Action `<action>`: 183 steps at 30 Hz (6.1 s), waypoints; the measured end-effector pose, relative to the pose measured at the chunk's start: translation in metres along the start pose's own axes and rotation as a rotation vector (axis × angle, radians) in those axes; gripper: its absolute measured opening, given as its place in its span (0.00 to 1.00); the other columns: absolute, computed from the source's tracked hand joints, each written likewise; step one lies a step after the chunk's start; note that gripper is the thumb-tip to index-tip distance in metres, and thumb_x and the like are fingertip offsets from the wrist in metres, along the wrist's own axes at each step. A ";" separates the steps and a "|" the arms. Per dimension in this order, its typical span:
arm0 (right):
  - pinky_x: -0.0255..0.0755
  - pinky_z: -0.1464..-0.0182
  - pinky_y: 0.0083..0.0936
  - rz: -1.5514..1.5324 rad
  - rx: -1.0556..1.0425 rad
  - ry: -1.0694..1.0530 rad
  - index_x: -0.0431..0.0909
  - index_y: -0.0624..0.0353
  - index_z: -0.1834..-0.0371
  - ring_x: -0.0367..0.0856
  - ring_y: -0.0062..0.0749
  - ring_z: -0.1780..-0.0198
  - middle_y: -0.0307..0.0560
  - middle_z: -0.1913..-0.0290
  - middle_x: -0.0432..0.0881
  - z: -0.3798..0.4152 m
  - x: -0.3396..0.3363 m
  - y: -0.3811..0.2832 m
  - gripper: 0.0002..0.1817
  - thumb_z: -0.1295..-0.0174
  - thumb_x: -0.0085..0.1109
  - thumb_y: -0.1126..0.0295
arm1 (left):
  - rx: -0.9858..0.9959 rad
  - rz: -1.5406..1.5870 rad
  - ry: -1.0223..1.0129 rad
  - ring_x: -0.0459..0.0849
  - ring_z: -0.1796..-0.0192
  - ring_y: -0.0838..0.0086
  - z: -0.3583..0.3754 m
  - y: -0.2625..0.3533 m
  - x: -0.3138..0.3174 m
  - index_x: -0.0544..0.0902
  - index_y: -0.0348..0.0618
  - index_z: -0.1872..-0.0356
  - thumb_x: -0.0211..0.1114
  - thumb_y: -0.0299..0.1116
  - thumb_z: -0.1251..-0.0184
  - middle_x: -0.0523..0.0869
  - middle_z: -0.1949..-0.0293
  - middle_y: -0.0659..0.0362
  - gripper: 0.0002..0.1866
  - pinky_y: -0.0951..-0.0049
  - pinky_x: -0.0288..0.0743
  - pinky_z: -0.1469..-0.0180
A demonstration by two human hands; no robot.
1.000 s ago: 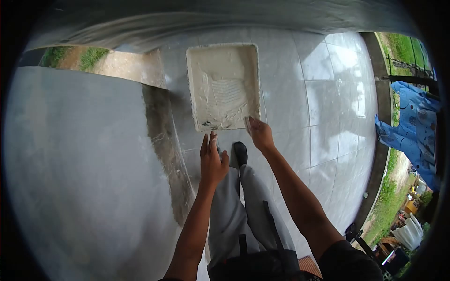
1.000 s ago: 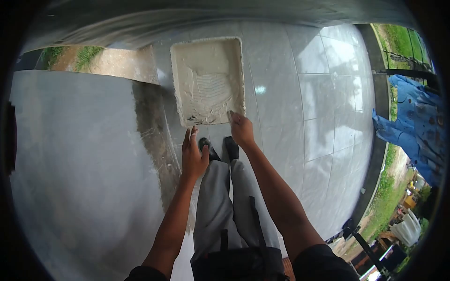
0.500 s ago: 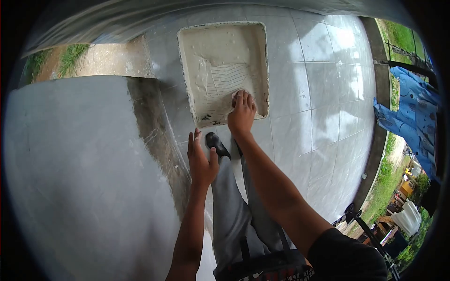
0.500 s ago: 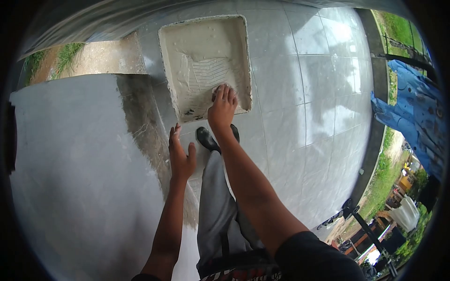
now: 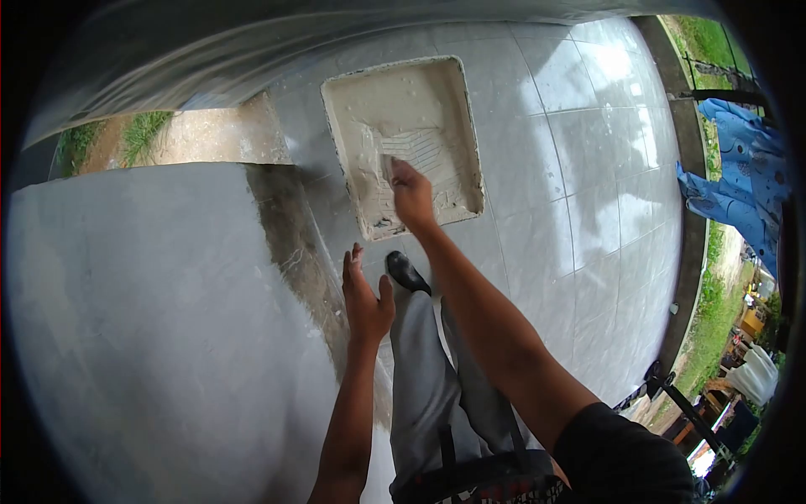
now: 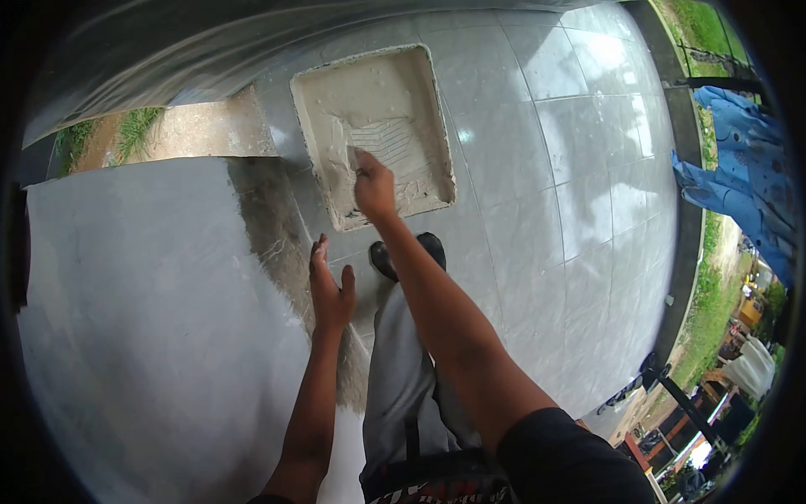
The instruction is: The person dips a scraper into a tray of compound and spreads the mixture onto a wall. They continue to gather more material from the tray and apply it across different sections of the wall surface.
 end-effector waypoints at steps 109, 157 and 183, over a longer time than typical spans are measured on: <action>0.59 0.16 0.43 -0.823 -2.870 -0.079 0.82 0.27 0.35 0.73 0.25 0.24 0.19 0.33 0.83 0.436 -0.243 -0.841 0.29 0.39 0.72 0.71 | 0.291 -0.937 2.145 0.56 0.16 0.51 0.535 0.541 -0.217 0.55 0.34 0.20 0.49 0.63 0.23 0.60 0.18 0.39 0.45 0.52 0.41 0.16; 0.59 0.18 0.47 -1.029 -2.804 -0.184 0.85 0.35 0.38 0.74 0.28 0.25 0.27 0.32 0.82 0.422 -0.228 -0.822 0.28 0.43 0.72 0.74 | -0.385 -1.423 1.852 0.46 0.13 0.44 0.410 0.580 -0.221 0.60 0.33 0.19 0.51 0.41 0.26 0.56 0.16 0.43 0.38 0.42 0.37 0.16; 0.57 0.18 0.48 -0.856 -2.725 -0.059 0.86 0.34 0.39 0.72 0.28 0.24 0.29 0.33 0.84 0.418 -0.228 -0.849 0.25 0.42 0.74 0.67 | -0.304 -1.407 1.850 0.46 0.13 0.43 0.409 0.583 -0.219 0.64 0.32 0.21 0.49 0.43 0.23 0.56 0.16 0.41 0.35 0.41 0.34 0.16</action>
Point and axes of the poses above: each hand's wrist, its own z-axis away from the middle knuckle, its own x-axis out of the palm, y = z × x, the point moved 1 cm from there along -z, towards the middle knuckle
